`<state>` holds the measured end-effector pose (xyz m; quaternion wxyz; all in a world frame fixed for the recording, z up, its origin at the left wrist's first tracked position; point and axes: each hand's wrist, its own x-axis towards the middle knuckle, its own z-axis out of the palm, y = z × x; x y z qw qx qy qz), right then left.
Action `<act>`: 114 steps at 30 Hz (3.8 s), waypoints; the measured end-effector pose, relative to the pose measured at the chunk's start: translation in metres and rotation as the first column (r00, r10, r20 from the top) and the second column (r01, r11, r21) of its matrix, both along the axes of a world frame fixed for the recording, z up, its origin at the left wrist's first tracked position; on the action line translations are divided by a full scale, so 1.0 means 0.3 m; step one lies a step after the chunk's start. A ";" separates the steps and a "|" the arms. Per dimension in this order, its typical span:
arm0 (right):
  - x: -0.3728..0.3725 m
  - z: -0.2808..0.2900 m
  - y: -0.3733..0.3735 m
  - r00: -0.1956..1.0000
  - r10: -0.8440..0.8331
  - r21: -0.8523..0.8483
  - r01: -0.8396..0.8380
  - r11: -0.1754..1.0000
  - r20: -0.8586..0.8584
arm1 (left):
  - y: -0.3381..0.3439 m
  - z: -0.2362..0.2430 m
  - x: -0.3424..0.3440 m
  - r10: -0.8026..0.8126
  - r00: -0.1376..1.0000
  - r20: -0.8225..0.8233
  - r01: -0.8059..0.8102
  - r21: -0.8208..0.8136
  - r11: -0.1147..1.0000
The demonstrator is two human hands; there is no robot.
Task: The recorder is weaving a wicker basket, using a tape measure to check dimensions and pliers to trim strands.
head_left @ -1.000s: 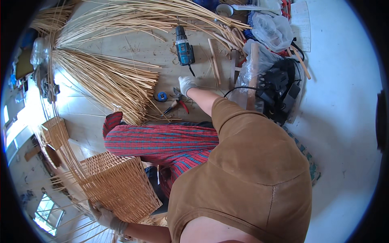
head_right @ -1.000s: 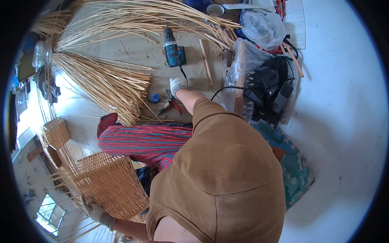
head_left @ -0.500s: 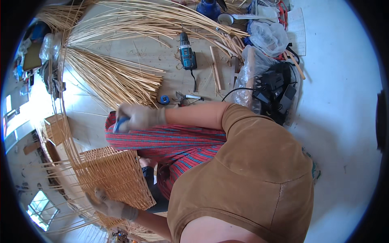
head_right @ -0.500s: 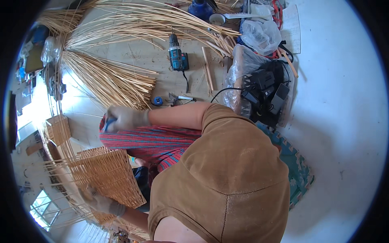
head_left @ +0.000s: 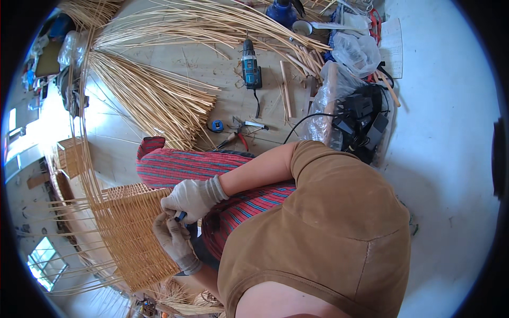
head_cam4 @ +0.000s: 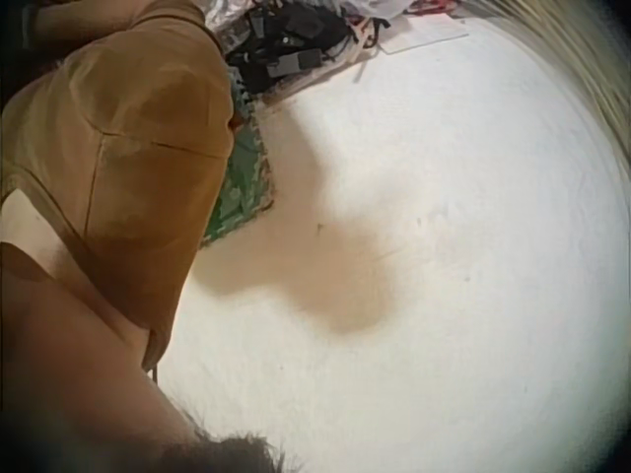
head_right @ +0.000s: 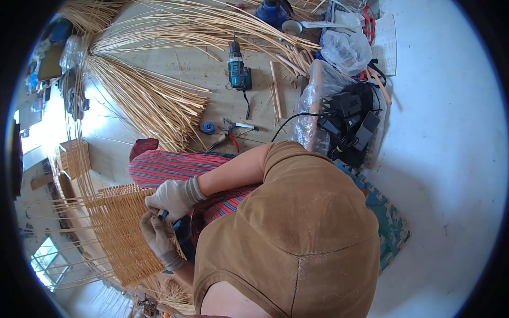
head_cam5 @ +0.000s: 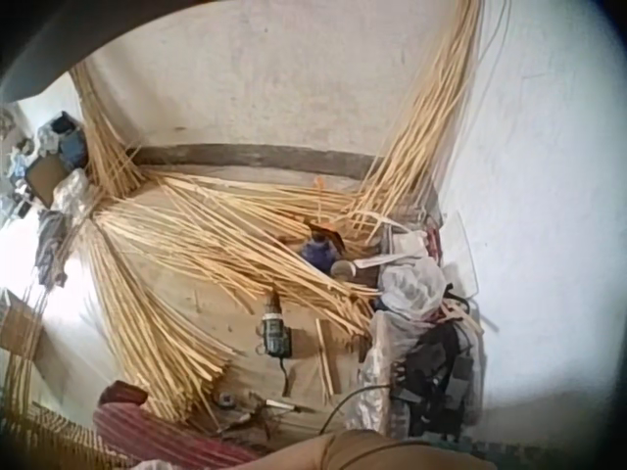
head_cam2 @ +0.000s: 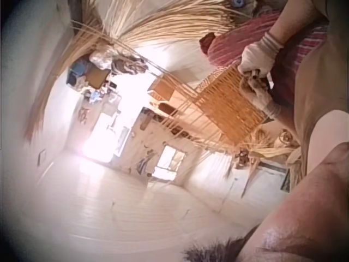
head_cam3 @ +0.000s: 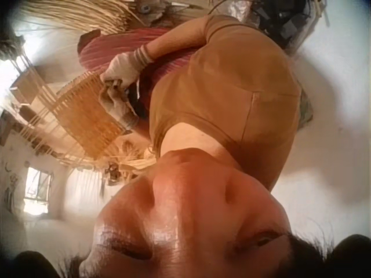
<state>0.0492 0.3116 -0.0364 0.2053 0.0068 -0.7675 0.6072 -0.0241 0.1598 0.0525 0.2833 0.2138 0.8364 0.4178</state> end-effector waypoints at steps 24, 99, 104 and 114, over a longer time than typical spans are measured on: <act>0.006 0.120 0.044 0.951 0.309 -0.095 -0.309 0.946 -0.013 | -0.091 0.167 -0.004 0.285 0.954 0.093 -0.299 0.210 0.931; -0.190 0.015 -0.401 0.427 0.804 -0.638 -0.495 0.590 0.412 | -0.503 0.006 -0.664 0.606 0.587 -0.537 -0.363 0.494 0.790; -0.205 0.008 -0.423 0.474 0.730 -0.515 -0.518 0.683 0.492 | -0.500 0.007 -0.661 0.638 0.590 -0.495 -0.387 0.520 0.761; -0.143 -0.073 -0.393 0.625 0.717 -0.458 -0.563 0.688 0.309 | -0.492 0.010 -0.703 0.557 0.456 -0.694 -0.376 0.417 0.827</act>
